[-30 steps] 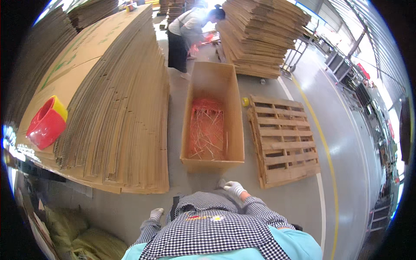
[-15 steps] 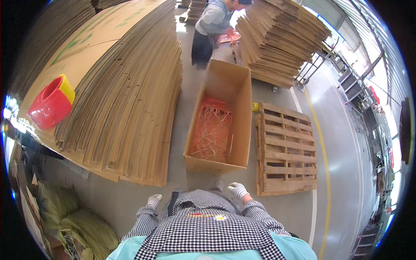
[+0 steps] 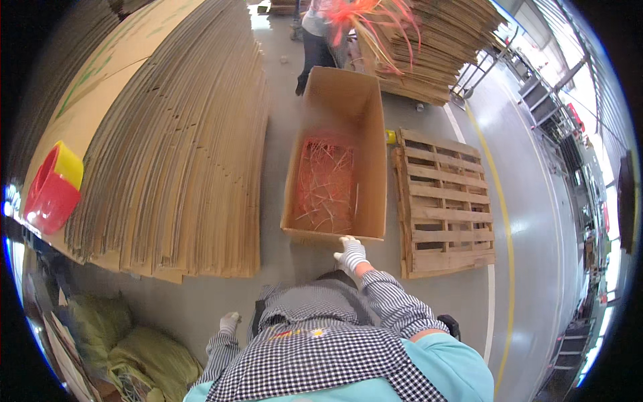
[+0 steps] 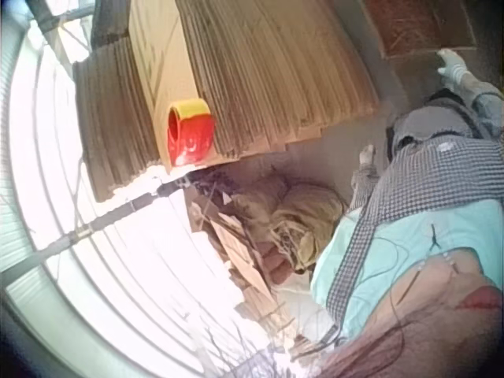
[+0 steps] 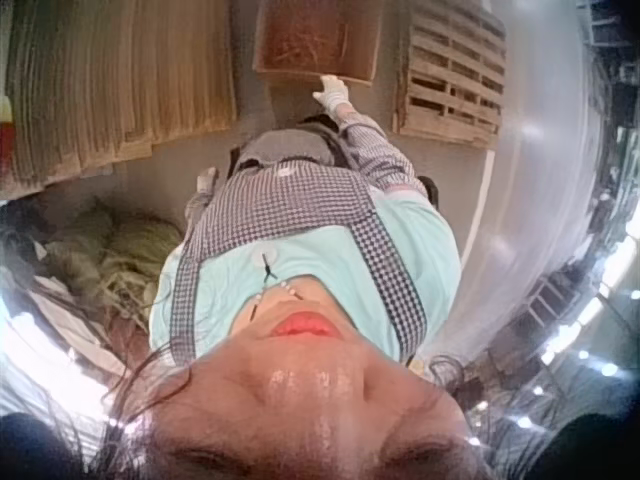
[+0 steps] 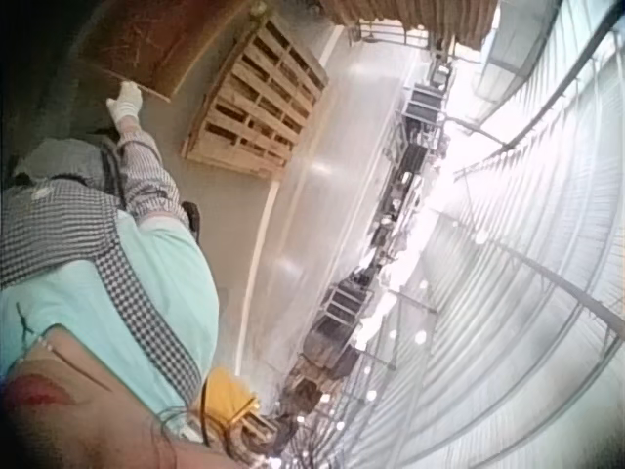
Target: Taping and stacking large cardboard boxes in a manufacturing or warehouse environment.
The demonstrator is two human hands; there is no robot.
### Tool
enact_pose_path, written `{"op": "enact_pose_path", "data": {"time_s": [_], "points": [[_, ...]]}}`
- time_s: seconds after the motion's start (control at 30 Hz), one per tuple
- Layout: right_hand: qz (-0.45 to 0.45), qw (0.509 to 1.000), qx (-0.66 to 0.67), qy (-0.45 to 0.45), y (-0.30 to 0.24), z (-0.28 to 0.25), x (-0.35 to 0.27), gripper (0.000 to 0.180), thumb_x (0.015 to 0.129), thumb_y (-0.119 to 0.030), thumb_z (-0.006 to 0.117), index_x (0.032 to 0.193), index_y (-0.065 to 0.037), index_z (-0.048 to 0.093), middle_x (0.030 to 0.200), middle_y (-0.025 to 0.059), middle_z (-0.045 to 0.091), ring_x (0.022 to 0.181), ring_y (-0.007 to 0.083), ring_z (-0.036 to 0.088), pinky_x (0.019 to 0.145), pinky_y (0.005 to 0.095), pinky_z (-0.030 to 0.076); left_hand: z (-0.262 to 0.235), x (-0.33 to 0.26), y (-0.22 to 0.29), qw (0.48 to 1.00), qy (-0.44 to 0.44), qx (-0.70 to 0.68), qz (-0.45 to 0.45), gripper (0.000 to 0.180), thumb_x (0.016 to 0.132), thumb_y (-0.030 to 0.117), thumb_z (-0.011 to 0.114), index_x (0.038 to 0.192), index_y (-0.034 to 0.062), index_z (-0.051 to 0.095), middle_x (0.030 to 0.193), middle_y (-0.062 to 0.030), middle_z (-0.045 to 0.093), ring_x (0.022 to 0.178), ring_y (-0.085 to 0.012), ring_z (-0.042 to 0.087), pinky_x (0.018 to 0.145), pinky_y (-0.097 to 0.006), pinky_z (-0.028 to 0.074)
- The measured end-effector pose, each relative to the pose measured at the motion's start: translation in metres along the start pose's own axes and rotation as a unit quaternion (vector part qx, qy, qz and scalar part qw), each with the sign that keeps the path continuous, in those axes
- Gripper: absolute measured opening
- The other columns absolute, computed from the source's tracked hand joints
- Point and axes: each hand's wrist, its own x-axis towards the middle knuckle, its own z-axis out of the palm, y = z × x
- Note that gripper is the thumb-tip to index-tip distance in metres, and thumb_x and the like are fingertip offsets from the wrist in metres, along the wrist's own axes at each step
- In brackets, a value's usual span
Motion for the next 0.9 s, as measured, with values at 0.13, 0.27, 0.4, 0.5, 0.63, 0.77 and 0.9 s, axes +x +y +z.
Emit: {"op": "enact_pose_path", "data": {"time_s": [0.13,0.27,0.4,0.5,0.63,0.77,0.9], "points": [[-0.005,0.992,-0.12,0.045,-0.011,-0.004,0.037,0.081,0.071,-0.038,0.078,0.14,-0.01,0.045,0.144,0.0119,0.044,0.136,0.03,0.037,0.111,0.0444,0.031,-0.007,-0.021,0.009,1.0,-0.017,-0.021,0.005,0.031,0.09,0.028,0.063,0.104,0.0013,0.069,0.093,-0.0097,0.072,0.08,-0.0192,0.067,0.067,-0.032,0.051],[-0.007,0.986,-0.167,0.001,-0.013,0.008,0.072,0.075,0.072,-0.037,0.077,0.136,-0.011,0.049,0.137,0.011,0.051,0.13,0.0283,0.044,0.108,0.0444,0.034,-0.011,-0.057,0.016,0.998,-0.001,-0.032,-0.049,0.027,0.088,0.023,0.066,0.103,0.0008,0.069,0.088,-0.0072,0.071,0.076,-0.0166,0.066,0.068,-0.029,0.051],[0.045,0.989,-0.127,-0.053,0.017,0.042,0.092,0.031,0.087,-0.023,0.062,0.115,-0.009,0.065,0.118,0.0115,0.064,0.114,0.0283,0.059,0.095,0.044,0.044,-0.025,-0.046,-0.015,0.998,-0.023,0.019,-0.063,0.029,0.088,0.025,0.066,0.103,0.0004,0.069,0.087,-0.0073,0.071,0.076,-0.0167,0.066,0.069,-0.029,0.051],[0.077,0.983,-0.147,-0.08,0.025,0.045,0.09,0.026,0.09,-0.017,0.054,0.11,-0.01,0.07,0.113,0.0116,0.069,0.108,0.028,0.064,0.089,0.0424,0.049,-0.042,-0.016,-0.063,0.998,-0.052,0.016,-0.022,0.026,0.089,0.022,0.065,0.102,-0.0003,0.069,0.087,-0.0075,0.071,0.076,-0.0168,0.066,0.07,-0.03,0.052],[0.045,0.985,-0.16,-0.054,0.055,0.047,0.08,0.024,0.089,-0.018,0.054,0.096,-0.013,0.076,0.097,0.0083,0.074,0.091,0.0265,0.071,0.07,0.044,0.056,-0.044,0.001,-0.061,0.995,-0.076,0.019,-0.06,0.026,0.091,0.022,0.062,0.106,0.0014,0.068,0.092,-0.0087,0.071,0.081,-0.0196,0.066,0.074,-0.034,0.053],[0.037,0.989,-0.137,-0.032,0.071,0.062,0.064,0.024,0.089,-0.017,0.055,0.1,-0.012,0.076,0.101,0.0096,0.073,0.093,0.0292,0.071,0.07,0.0457,0.056,-0.027,-0.017,0.0,0.988,-0.096,0.074,-0.093,0.036,0.092,0.03,0.061,0.115,0.0027,0.063,0.104,-0.0135,0.069,0.093,-0.0277,0.066,0.081,-0.04,0.054],[0.056,0.986,-0.139,-0.071,0.139,0.061,-0.036,0.026,0.09,-0.017,0.054,0.104,-0.006,0.074,0.105,0.0122,0.072,0.095,0.0288,0.07,0.074,0.0464,0.054,-0.004,-0.011,0.041,0.987,-0.114,0.112,-0.014,0.031,0.091,0.022,0.064,0.113,0.0005,0.062,0.104,-0.0176,0.068,0.092,-0.0294,0.066,0.079,-0.04,0.055]]}}
